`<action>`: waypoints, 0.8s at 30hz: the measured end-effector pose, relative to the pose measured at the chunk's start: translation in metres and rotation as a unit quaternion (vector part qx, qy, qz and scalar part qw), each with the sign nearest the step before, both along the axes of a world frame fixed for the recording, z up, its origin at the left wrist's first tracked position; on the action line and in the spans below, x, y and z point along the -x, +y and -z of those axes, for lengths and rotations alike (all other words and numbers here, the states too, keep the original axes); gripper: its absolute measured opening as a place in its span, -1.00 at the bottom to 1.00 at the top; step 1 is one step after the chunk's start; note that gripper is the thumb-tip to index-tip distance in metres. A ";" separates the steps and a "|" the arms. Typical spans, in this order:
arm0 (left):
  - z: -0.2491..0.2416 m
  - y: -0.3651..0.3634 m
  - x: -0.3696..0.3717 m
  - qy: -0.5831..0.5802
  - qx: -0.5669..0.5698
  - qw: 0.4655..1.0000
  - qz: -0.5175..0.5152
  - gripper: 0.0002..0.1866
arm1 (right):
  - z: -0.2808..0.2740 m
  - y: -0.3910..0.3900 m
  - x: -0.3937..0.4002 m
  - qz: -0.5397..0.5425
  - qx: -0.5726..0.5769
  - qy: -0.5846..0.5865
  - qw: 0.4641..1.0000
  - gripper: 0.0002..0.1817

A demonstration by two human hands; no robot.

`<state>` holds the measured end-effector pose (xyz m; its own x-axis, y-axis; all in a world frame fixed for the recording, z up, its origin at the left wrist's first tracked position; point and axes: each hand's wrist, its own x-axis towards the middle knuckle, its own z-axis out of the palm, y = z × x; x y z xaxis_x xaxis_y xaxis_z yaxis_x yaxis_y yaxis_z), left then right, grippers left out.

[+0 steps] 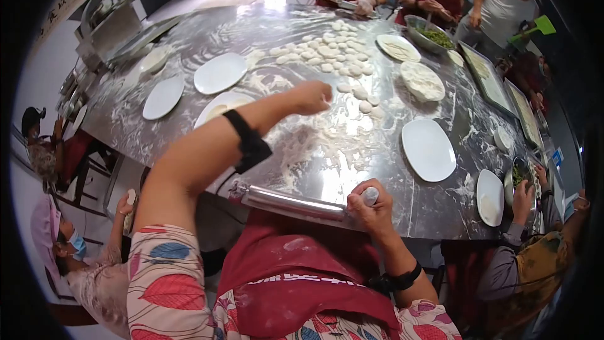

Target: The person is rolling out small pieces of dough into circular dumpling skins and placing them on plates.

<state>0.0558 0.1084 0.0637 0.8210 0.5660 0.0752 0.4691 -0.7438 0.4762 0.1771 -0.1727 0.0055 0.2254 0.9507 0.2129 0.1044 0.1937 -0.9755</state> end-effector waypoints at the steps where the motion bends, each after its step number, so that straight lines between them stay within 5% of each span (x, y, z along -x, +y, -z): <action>1: 0.011 0.000 -0.021 0.012 -0.021 1.000 0.003 -0.77 | 0.000 0.000 -0.001 -0.007 0.007 0.007 1.000 -0.85; 8: 0.030 -0.012 -0.124 0.093 0.032 0.970 -0.222 -0.63 | -0.004 0.000 -0.006 -0.039 0.025 0.018 0.999 -0.83; 14: 0.051 -0.011 -0.149 0.039 -0.002 0.962 -0.269 -0.61 | -0.003 0.000 -0.006 -0.032 0.001 -0.007 0.999 -0.81; 24: 0.059 0.002 -0.130 0.076 -0.023 0.984 -0.157 -0.68 | 0.006 0.002 -0.003 -0.011 0.004 0.012 1.000 -0.81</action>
<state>0.1860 0.1099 0.0047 0.6092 0.7930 -0.0031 0.7429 -0.5693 0.3521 0.1796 -0.1711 -0.0001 0.2097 0.9572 0.1995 0.0778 0.1870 -0.9793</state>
